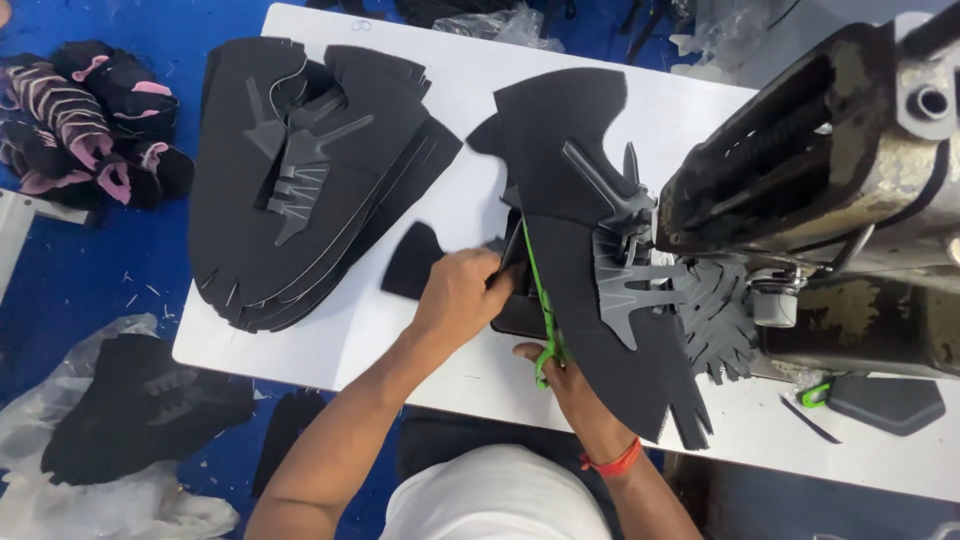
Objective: The person uses a sewing machine to stitch black fabric pieces that have grey plastic inserts. They guide the material under the needle, sew along the edges, and then use green scissors to cut the thread. The finished pieces are placed on a pile to the left.
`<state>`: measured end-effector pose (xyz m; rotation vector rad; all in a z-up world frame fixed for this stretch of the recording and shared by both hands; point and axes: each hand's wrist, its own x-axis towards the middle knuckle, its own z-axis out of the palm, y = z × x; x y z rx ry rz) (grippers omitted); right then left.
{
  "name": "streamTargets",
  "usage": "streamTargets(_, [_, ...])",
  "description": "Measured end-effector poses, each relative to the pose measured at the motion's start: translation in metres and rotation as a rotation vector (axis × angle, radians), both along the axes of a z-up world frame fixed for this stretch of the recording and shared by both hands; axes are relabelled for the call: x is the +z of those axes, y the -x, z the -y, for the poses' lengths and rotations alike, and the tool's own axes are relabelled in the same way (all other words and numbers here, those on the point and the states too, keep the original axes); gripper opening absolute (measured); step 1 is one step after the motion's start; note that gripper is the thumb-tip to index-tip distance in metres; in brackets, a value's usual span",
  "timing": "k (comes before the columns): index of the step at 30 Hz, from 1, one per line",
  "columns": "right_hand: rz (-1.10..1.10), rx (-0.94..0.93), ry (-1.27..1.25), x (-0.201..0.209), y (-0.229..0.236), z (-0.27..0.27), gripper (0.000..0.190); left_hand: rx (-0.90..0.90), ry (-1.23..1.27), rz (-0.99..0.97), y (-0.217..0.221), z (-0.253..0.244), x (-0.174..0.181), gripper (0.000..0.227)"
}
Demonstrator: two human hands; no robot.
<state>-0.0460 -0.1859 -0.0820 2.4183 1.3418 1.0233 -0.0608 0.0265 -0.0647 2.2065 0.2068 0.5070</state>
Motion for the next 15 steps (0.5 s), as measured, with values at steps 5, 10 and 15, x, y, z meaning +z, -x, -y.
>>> streamTargets(5, [-0.879, -0.005, -0.309, 0.033, -0.005, 0.001, 0.043, -0.001, 0.153, -0.145, 0.006, 0.011, 0.009, 0.028])
streamTargets(10, [-0.820, 0.147, -0.500, 0.054, -0.006, -0.003, 0.037, 0.056, 0.221, -0.157, -0.001, 0.012, 0.015, 0.036])
streamTargets(15, [-1.309, 0.242, -0.766, 0.021, -0.002, 0.021, 0.033, 0.089, 0.206, -0.051, -0.026, 0.003, 0.008, 0.022])
